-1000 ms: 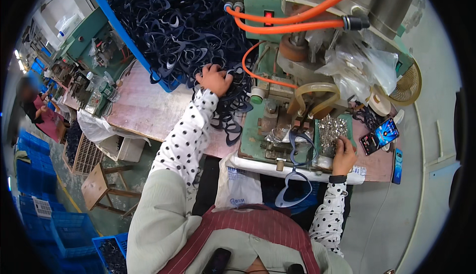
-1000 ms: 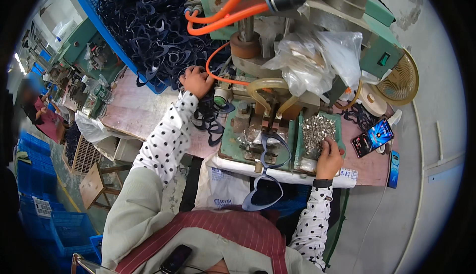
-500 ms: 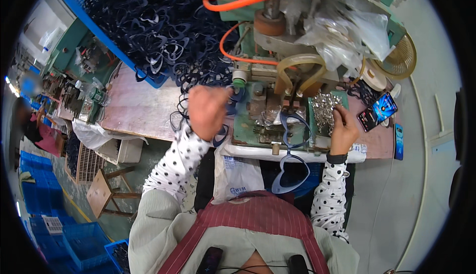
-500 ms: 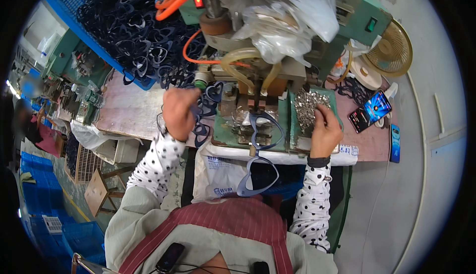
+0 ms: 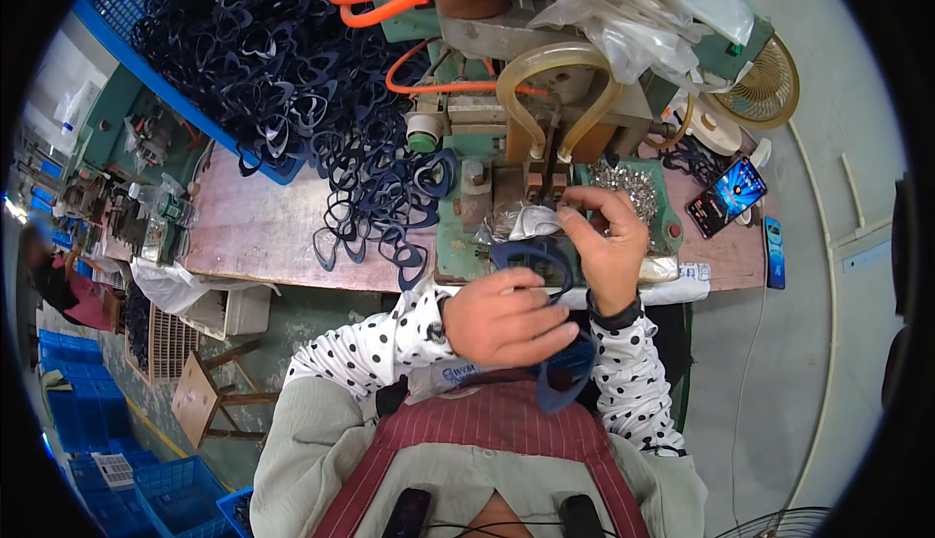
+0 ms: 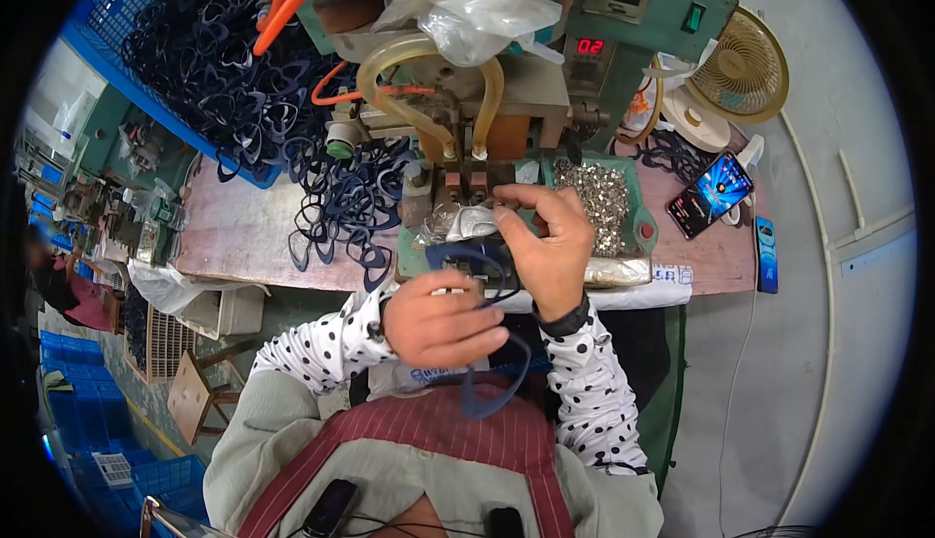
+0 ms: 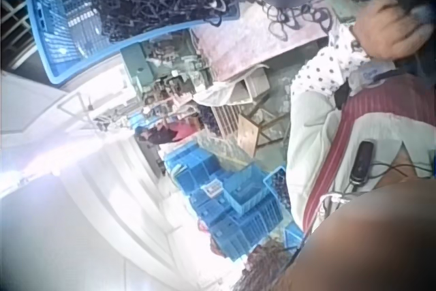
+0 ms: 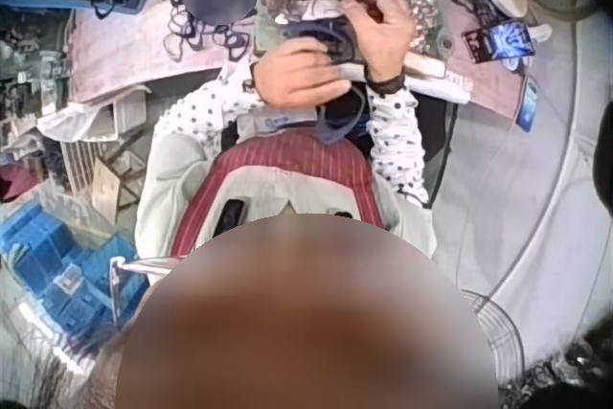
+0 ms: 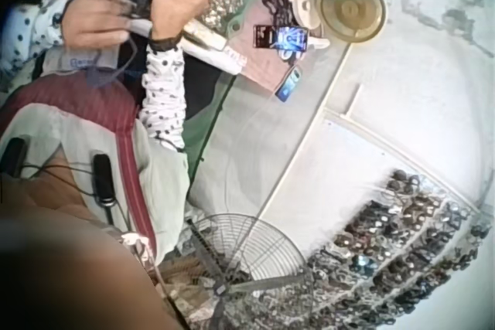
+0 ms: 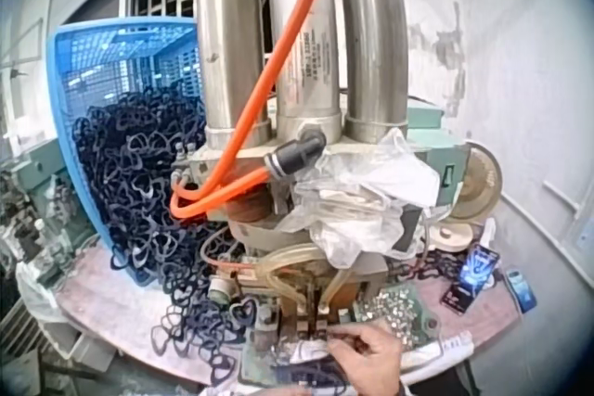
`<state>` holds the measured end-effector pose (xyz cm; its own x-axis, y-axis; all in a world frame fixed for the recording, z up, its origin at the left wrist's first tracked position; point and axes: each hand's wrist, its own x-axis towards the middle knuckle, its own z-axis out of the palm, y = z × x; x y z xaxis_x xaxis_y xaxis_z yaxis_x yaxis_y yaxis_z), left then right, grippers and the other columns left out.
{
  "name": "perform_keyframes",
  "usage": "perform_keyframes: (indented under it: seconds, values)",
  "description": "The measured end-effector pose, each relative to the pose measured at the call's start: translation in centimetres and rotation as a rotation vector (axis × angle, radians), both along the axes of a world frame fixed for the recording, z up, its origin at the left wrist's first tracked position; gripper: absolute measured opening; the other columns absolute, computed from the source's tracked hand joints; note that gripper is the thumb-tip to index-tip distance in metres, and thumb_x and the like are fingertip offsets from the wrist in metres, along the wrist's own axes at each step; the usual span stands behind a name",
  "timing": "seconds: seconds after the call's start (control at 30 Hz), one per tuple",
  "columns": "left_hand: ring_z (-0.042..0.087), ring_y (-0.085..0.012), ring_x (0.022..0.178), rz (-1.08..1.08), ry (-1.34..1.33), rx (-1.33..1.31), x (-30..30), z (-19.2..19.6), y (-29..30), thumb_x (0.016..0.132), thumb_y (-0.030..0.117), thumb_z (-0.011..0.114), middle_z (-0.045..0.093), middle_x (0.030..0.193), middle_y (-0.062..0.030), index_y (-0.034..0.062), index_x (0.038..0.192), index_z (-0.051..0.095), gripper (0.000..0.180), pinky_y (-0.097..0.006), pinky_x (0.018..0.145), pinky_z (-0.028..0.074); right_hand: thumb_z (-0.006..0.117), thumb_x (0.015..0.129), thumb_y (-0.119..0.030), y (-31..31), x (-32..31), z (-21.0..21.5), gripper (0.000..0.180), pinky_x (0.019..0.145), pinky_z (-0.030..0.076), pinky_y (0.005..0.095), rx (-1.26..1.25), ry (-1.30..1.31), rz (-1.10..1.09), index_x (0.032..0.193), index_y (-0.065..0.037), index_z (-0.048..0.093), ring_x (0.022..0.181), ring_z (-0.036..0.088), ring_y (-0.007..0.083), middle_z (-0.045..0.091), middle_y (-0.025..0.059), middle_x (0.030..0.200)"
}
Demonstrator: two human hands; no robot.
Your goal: The person repeatedly picks up dark plastic frames and small metal components from a workbench. They insert the metal parts into the frames using a small press machine and then place the assembled units into a blue crate.
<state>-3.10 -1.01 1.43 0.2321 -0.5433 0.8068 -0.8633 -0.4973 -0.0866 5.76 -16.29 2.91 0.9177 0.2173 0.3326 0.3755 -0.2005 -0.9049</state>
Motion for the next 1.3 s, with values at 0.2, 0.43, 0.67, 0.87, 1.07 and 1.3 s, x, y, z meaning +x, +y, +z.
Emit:
perform_keyframes:
  seconds: [0.2, 0.43, 0.67, 0.87, 1.07, 1.3]
  values:
    - [0.065, -0.0177, 0.067, 0.532, 0.436, -0.678, -0.2, 5.7, 2.9, 0.085, -0.002, 0.056, 0.067, 0.09, -0.0116, -0.0025, 0.107, 0.063, 0.022, -0.027, 0.063, 0.05, 0.075, 0.07, -0.007, 1.6, -0.1, -2.0, 0.03, 0.087, 0.038, 0.0354, 0.087, -0.168, -0.084, 0.099, -0.006, 0.065, 0.086, 0.057, 0.0207, 0.067, 0.0048, 0.083]
    - [0.068, -0.0162, 0.078, 0.351, 0.565, -0.999, 1.0, 7.1, 4.3, 0.097, 0.008, 0.053, 0.069, 0.096, -0.0113, -0.0047, 0.103, 0.061, 0.016, -0.025, 0.068, 0.051, 0.074, 0.073, -0.006, 3.0, -0.7, -1.5, 0.044, 0.096, 0.035, 0.0344, 0.33, 0.059, 0.04, 0.112, -0.002, 0.055, 0.096, 0.057, 0.0175, 0.071, 0.0045, 0.085]
    - [0.066, -0.0276, 0.102, 0.058, 0.122, -0.097, -0.3, 1.9, 1.4, 0.082, 0.005, 0.063, 0.067, 0.109, -0.0134, 0.0021, 0.106, 0.065, 0.024, -0.041, 0.092, 0.051, 0.073, 0.077, -0.005, 1.5, 0.7, -2.3, 0.047, 0.086, 0.046, 0.033, 0.291, -0.004, 0.004, 0.119, 0.001, 0.053, 0.094, 0.062, 0.0179, 0.069, 0.0089, 0.096]
    - [0.065, -0.0299, 0.106, -0.032, 0.218, -0.099, 1.3, -0.3, 0.4, 0.079, 0.006, 0.071, 0.064, 0.117, -0.0187, -0.0019, 0.115, 0.064, 0.038, -0.046, 0.094, 0.051, 0.07, 0.08, -0.005, -8.5, 7.3, -7.7, 0.03, 0.085, 0.049, 0.0329, -0.366, -0.086, -0.425, 0.11, -0.003, 0.064, 0.097, 0.065, 0.0223, 0.069, 0.0126, 0.101]
    - [0.065, -0.0302, 0.106, -0.046, 0.245, -0.094, 1.4, -0.8, 0.7, 0.078, 0.007, 0.072, 0.064, 0.119, -0.0187, -0.0022, 0.116, 0.063, 0.04, -0.046, 0.095, 0.051, 0.07, 0.081, -0.024, -11.6, 5.6, -9.1, 0.032, 0.073, 0.051, 0.0441, -0.847, -0.253, -0.267, 0.106, -0.004, 0.064, 0.089, 0.062, 0.0383, 0.065, 0.0193, 0.098]
    - [0.062, -0.0282, 0.112, 0.012, 0.222, -0.042, 0.7, -1.0, 0.8, 0.082, 0.014, 0.07, 0.063, 0.123, -0.015, 0.0036, 0.121, 0.062, 0.041, -0.051, 0.104, 0.043, 0.069, 0.083, -0.016, -8.9, 7.4, -10.6, 0.013, 0.073, 0.049, 0.042, -0.472, -0.197, -0.297, 0.085, -0.003, 0.068, 0.079, 0.062, 0.0353, 0.065, 0.0164, 0.084]
